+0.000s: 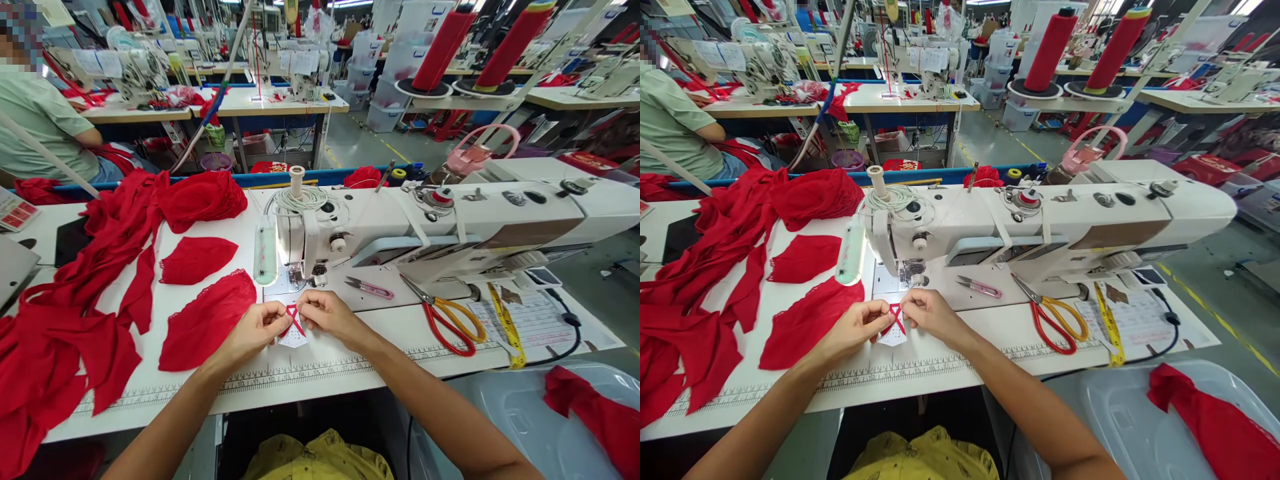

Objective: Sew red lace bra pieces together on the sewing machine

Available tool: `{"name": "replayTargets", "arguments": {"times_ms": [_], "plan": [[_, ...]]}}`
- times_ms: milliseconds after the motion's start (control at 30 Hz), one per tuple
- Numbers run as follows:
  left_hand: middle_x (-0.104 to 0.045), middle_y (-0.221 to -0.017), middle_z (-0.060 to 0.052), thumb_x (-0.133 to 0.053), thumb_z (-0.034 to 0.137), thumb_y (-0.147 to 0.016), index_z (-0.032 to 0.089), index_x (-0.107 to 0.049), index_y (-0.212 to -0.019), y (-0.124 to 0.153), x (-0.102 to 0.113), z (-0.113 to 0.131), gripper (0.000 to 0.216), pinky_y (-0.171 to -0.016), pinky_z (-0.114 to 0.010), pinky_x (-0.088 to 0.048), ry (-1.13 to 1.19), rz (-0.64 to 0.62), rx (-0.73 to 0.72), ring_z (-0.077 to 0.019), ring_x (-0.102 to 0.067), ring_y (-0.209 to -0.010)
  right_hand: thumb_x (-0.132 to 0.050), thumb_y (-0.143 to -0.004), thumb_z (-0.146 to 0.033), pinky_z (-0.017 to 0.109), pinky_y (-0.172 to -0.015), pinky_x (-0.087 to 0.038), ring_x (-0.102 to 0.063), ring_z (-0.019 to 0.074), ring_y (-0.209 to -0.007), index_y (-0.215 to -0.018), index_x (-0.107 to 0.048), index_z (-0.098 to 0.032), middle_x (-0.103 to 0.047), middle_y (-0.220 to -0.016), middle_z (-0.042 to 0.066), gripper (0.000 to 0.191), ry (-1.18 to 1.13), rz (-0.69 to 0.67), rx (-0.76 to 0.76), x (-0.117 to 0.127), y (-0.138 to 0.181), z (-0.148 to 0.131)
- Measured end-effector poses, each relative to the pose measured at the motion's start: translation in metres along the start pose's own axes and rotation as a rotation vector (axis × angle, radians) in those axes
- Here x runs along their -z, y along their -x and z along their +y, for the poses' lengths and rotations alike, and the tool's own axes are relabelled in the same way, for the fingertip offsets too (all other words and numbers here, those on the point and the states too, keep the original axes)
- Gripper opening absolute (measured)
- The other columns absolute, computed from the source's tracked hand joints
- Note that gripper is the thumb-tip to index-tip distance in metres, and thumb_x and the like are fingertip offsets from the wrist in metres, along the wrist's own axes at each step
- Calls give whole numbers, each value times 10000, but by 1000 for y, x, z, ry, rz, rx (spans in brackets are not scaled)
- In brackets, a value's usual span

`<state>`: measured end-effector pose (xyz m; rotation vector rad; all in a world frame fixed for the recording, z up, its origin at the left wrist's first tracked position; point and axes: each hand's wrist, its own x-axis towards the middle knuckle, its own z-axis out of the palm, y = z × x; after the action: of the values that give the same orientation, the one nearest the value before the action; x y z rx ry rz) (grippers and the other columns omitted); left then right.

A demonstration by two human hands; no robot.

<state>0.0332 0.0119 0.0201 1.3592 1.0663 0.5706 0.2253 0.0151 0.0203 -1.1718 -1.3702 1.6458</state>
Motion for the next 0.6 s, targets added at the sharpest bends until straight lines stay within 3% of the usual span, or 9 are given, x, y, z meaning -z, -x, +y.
{"name": "replayTargets", "arguments": {"times_ms": [167, 367, 500, 600], "plan": [[-529, -632, 18, -672, 540, -788, 169, -589, -704, 0, 0, 2, 389, -505, -218, -389, 2, 16, 14, -99, -451, -550, -617, -787, -296, 199, -491, -336, -492, 90, -565, -723, -632, -177, -585, -660, -25, 135, -20, 3, -8, 1, -1, 1], [-521, -618, 20, -669, 549, -789, 175, -567, -673, 0, 0, 0, 405, -497, -218, -397, 5, 42, 11, -100, -454, -544, -589, -874, -450, 181, -426, -305, -504, 88, -556, -870, -677, -165, -609, -717, -2, 298, -52, 41, -35, 1, 0, 1], [-523, -631, 18, -648, 546, -808, 175, -570, -689, -2, 0, -1, 398, -503, -218, -388, -5, 41, 5, -100, -455, -551, -658, -834, -409, 201, -499, -379, -513, 97, -587, -869, -655, -186, -576, -695, -28, 226, -2, 5, 58, -2, 0, 4], [-523, -621, 20, -584, 538, -857, 179, -574, -715, 1, -3, 0, 386, -488, -229, -378, -94, 53, -10, -104, -456, -525, -605, -830, -349, 223, -524, -411, -515, 102, -561, -795, -622, -195, -562, -658, -35, 159, 130, 80, 97, -5, -2, 8]]}}
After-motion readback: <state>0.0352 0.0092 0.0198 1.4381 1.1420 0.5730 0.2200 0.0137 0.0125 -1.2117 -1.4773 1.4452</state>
